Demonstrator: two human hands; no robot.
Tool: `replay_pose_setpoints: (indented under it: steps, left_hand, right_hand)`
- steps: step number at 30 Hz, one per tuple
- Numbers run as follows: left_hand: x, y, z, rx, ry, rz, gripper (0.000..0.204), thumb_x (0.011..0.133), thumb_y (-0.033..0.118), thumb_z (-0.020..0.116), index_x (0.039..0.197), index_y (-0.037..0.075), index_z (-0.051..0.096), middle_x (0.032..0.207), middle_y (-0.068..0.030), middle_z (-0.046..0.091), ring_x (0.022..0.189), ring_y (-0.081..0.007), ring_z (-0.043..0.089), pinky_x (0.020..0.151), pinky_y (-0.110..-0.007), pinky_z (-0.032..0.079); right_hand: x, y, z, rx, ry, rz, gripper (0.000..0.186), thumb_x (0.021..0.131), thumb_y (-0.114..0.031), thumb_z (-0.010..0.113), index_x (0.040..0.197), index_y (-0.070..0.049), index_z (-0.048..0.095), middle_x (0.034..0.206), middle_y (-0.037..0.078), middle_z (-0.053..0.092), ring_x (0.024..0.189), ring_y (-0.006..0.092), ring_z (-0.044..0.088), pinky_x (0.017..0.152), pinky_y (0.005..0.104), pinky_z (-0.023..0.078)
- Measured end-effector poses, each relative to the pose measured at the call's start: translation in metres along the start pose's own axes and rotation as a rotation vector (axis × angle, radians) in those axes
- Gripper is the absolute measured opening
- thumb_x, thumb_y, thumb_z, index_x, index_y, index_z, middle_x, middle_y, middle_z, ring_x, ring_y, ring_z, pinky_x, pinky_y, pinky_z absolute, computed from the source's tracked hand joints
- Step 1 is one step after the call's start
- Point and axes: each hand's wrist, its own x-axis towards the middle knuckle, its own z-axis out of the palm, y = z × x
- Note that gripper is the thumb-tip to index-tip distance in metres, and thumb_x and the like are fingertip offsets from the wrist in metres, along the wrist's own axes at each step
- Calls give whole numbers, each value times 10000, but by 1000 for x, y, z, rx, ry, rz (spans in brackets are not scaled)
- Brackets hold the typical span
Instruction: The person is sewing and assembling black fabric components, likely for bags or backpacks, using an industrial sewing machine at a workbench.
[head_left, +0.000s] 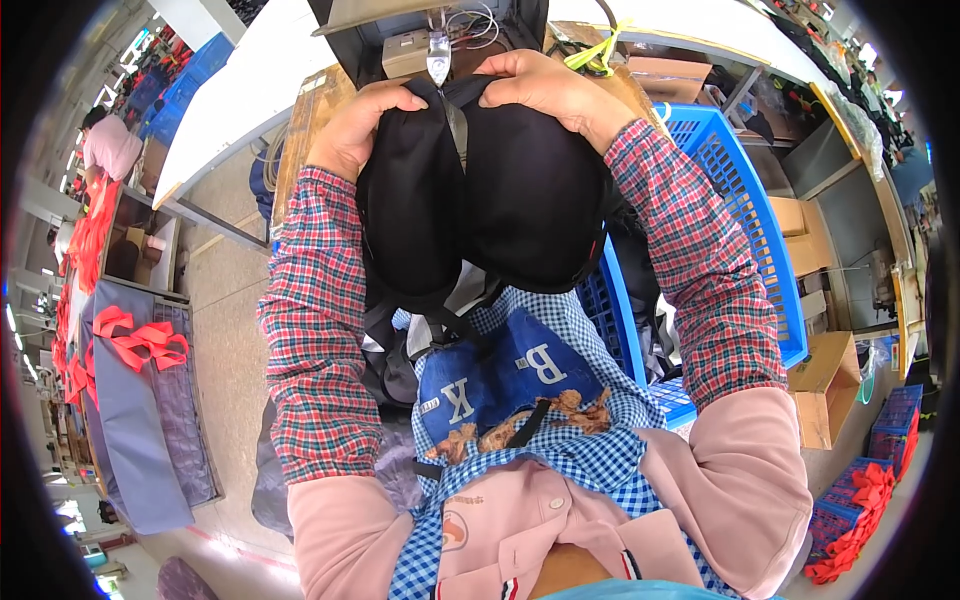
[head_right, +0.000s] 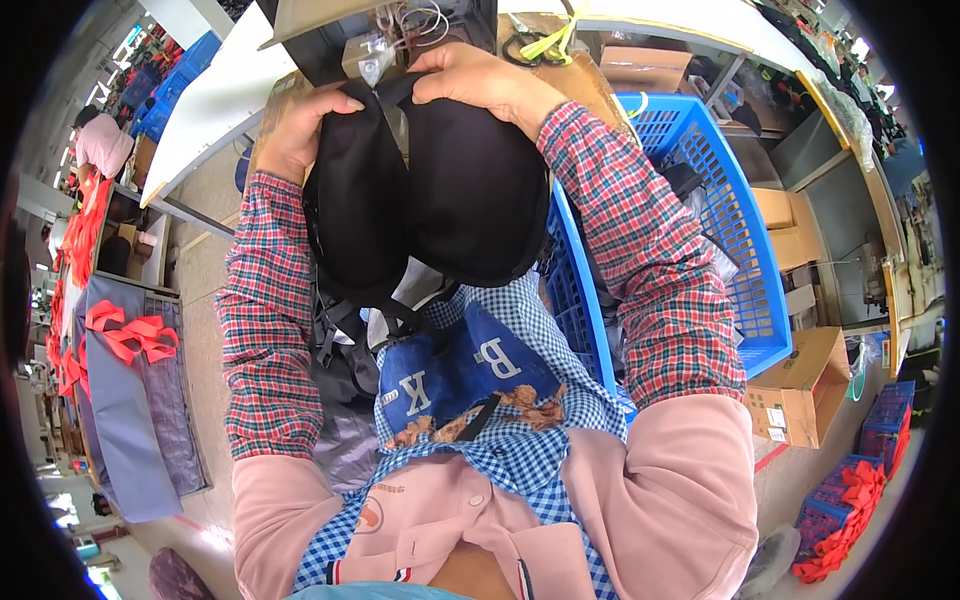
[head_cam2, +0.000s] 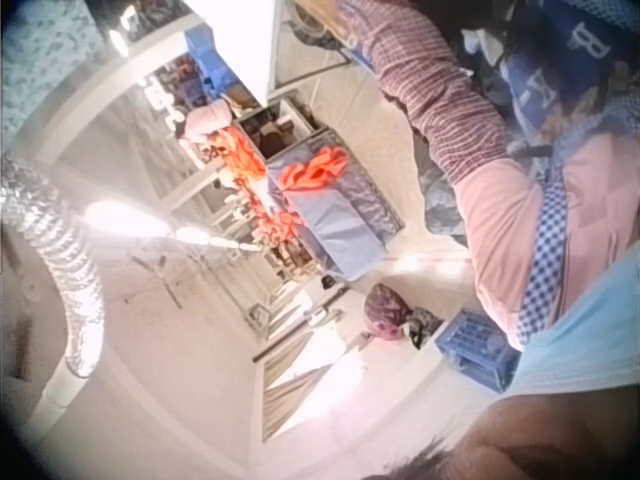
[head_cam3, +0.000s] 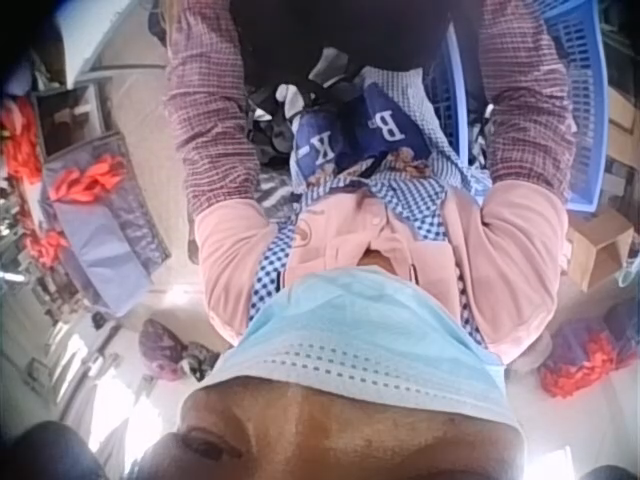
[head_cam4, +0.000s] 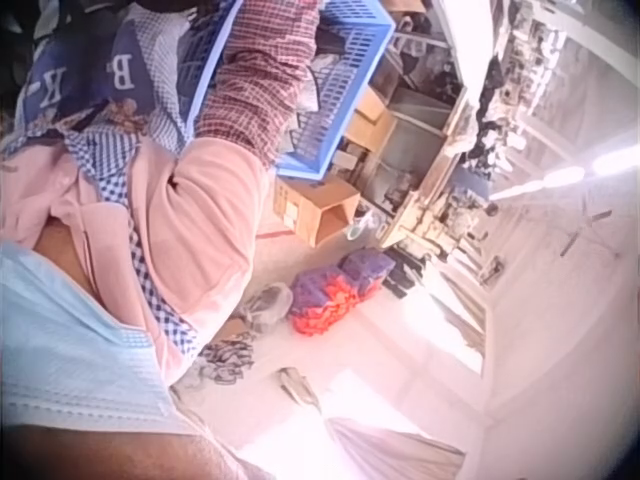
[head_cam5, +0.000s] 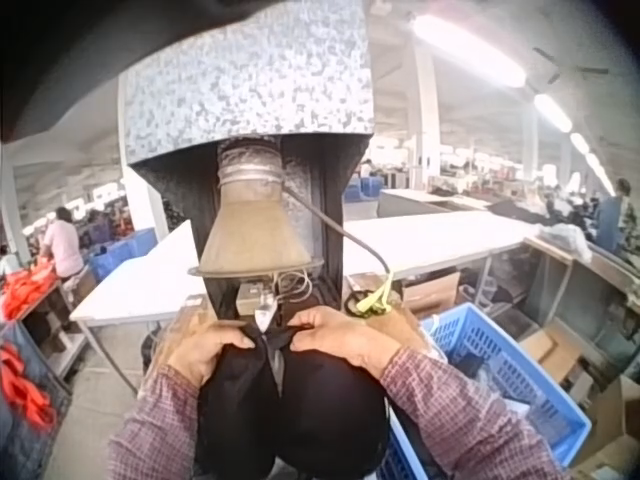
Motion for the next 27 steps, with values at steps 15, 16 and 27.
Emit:
replay_pose_setpoints:
  steps: [15, 16, 27]
  left_hand:
    - [-32, -2, -57, -242, 190, -43, 169, 812, 147, 684, 932, 29, 695, 878, -73, 711, 775, -187, 676, 755, -310, 552]
    - [-45, 3, -69, -268, 222, -16, 173, 825, 136, 669, 945, 13, 687, 883, -80, 712, 780, -194, 681, 767, -315, 557]
    - [-92, 42, 125, -84, 89, 238, 308, 890, 191, 683, 1099, -27, 624, 907, -38, 663, 807, -109, 635, 719, -239, 520]
  right_hand:
    - [-23, -17, -45, -279, 322, -137, 330, 818, -187, 664, 1101, -18, 683, 1116, 86, 657, 1026, 205, 607, 909, 293, 468]
    - [-54, -17, -103, -629, 332, -392, 425, 869, -274, 637, 1200, -9, 624, 1159, 124, 645, 1087, 232, 594, 967, 303, 438]
    - [-153, -58, 66, -563, 346, -286, 546, 864, -345, 699, 1246, 23, 569, 1151, 161, 657, 1066, 204, 611, 936, 328, 464]
